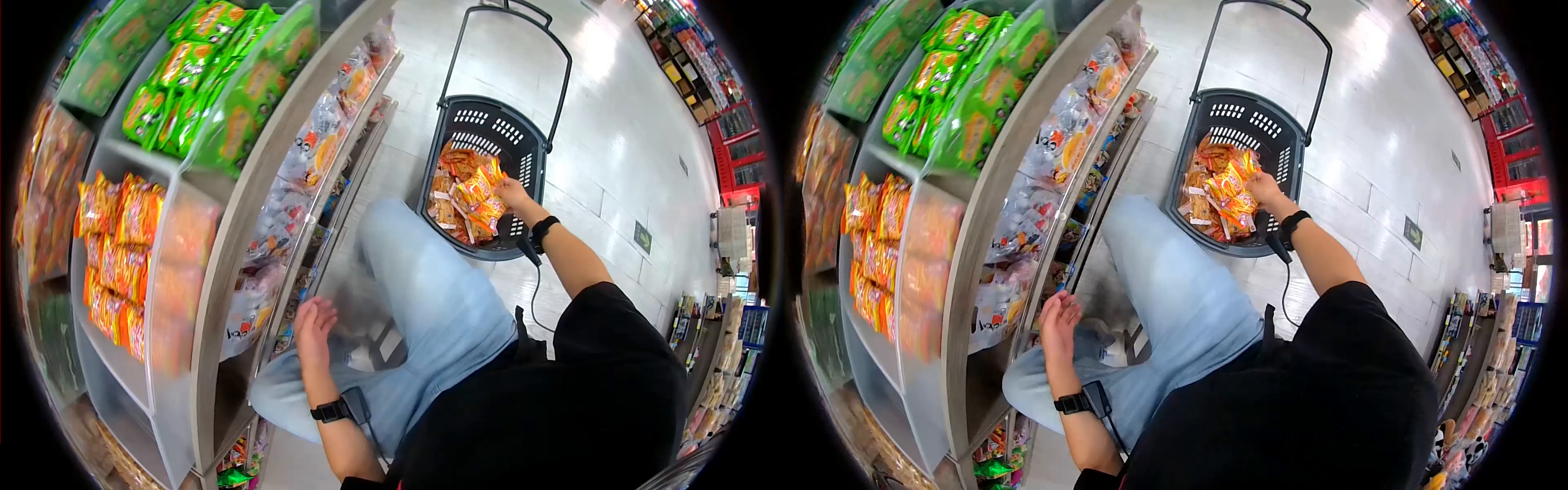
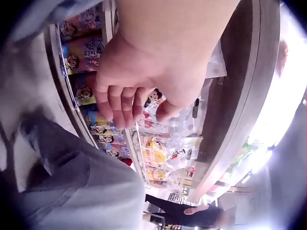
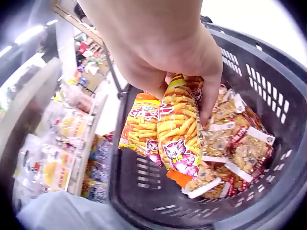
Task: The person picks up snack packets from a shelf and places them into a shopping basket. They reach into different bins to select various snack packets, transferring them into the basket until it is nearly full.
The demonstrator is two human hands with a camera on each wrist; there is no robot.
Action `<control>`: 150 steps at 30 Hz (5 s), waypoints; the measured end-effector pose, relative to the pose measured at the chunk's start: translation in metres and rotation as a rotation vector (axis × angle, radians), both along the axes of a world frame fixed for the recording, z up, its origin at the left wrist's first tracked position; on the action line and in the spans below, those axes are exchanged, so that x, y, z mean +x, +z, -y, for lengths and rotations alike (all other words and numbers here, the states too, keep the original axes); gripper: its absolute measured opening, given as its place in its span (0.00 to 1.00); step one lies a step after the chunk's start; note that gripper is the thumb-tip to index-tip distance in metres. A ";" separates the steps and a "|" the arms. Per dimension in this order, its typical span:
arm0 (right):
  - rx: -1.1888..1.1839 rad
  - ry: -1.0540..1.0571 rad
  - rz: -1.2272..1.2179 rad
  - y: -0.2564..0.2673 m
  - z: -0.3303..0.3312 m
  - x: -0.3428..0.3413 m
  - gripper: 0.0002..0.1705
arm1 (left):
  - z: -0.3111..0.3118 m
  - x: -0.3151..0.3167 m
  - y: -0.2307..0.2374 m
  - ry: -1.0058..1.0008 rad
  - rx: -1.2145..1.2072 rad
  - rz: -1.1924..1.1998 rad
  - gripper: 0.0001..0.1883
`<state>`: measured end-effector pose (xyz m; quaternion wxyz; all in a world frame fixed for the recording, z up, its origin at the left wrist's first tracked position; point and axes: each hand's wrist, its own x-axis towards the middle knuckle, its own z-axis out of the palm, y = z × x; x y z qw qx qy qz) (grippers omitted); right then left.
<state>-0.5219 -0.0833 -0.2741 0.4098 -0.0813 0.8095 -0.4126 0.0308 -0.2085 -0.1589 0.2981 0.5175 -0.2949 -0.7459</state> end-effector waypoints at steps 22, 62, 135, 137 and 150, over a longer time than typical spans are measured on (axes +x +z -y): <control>0.523 0.824 -0.442 -0.131 0.068 0.056 0.24 | -0.004 0.006 -0.016 0.086 0.145 0.224 0.17; -0.592 0.900 0.514 0.254 0.073 0.285 0.19 | -0.022 0.088 0.337 -0.127 -0.626 0.349 0.24; -0.970 1.079 -0.653 0.471 0.229 0.231 0.38 | 0.028 0.067 0.006 0.227 -0.186 -0.108 0.13; -0.766 0.965 -0.505 0.433 0.176 0.186 0.40 | 0.029 0.067 0.003 0.216 -0.148 -0.061 0.15; -0.242 0.276 -0.467 0.012 -0.041 0.014 0.35 | 0.024 0.049 -0.019 0.154 -0.054 0.030 0.17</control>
